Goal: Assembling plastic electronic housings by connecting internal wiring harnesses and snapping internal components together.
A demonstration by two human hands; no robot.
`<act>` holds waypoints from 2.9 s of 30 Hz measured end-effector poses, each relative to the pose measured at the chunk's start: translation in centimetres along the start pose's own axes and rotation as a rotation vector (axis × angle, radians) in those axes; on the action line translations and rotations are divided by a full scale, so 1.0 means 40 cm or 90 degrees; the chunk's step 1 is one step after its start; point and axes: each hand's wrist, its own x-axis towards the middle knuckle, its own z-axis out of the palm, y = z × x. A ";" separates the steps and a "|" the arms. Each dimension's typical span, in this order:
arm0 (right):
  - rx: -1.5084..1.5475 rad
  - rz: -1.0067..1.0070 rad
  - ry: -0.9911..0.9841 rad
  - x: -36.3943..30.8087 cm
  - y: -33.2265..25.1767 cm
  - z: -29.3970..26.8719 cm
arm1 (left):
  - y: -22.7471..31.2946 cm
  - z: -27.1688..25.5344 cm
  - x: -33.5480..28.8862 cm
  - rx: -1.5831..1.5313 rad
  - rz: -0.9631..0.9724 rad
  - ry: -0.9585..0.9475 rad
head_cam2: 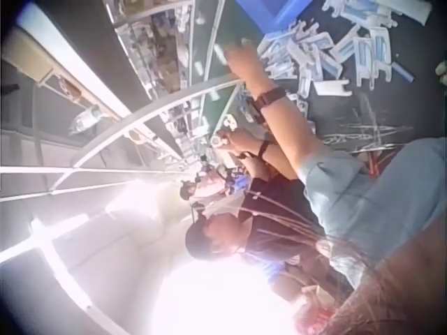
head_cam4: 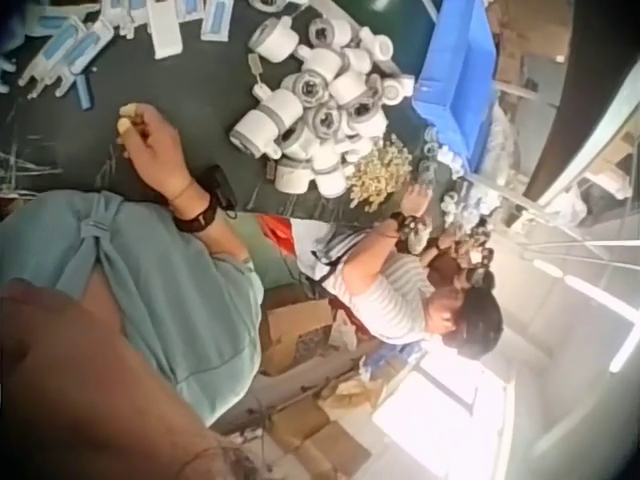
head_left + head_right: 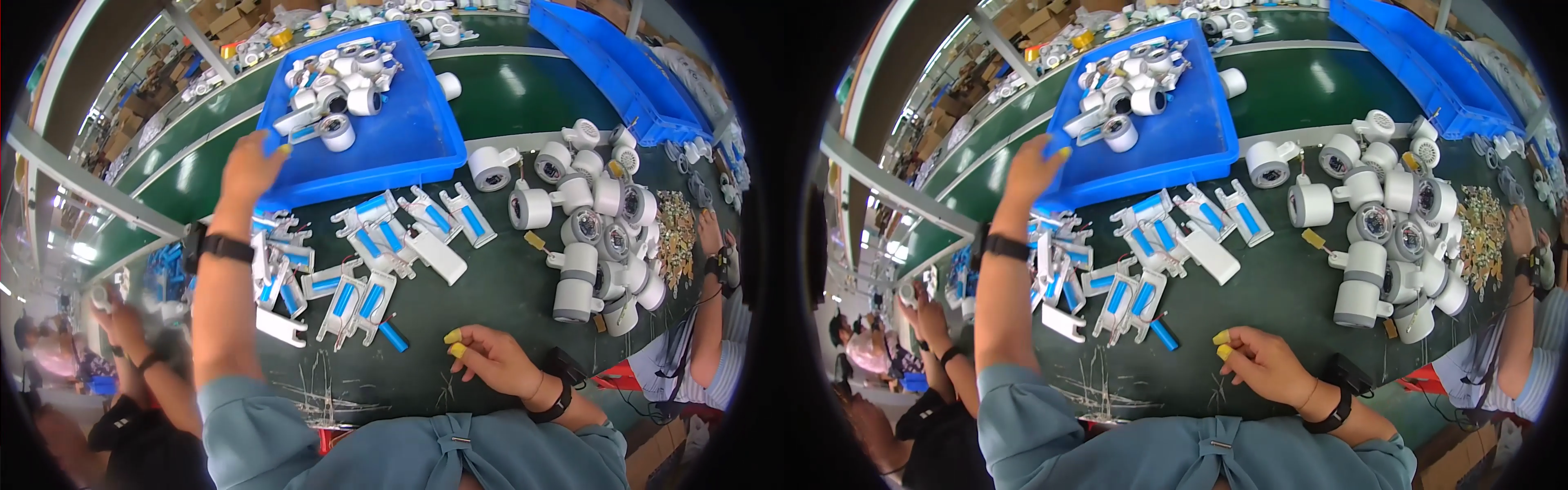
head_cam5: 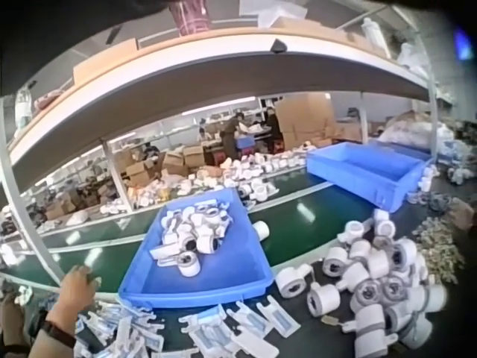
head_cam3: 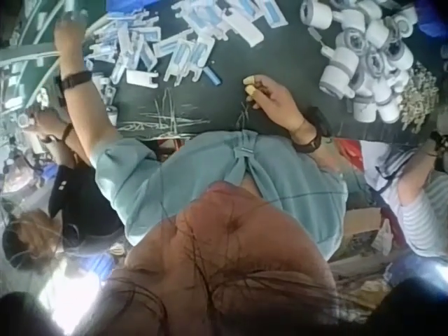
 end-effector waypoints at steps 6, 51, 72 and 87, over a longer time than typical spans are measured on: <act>0.021 -0.006 -0.041 0.012 -0.002 0.005 | 0.193 0.225 0.149 -0.049 -0.043 -0.123; 0.067 -0.084 -0.016 0.006 0.007 0.010 | 0.478 -0.050 -0.644 -0.202 0.595 -0.019; -0.255 -0.262 0.062 -0.001 -0.002 0.043 | 0.440 -0.081 -0.679 -0.400 0.327 -0.287; -0.215 -0.269 0.068 0.002 0.001 0.046 | 0.444 -0.082 -0.689 -0.403 0.304 -0.303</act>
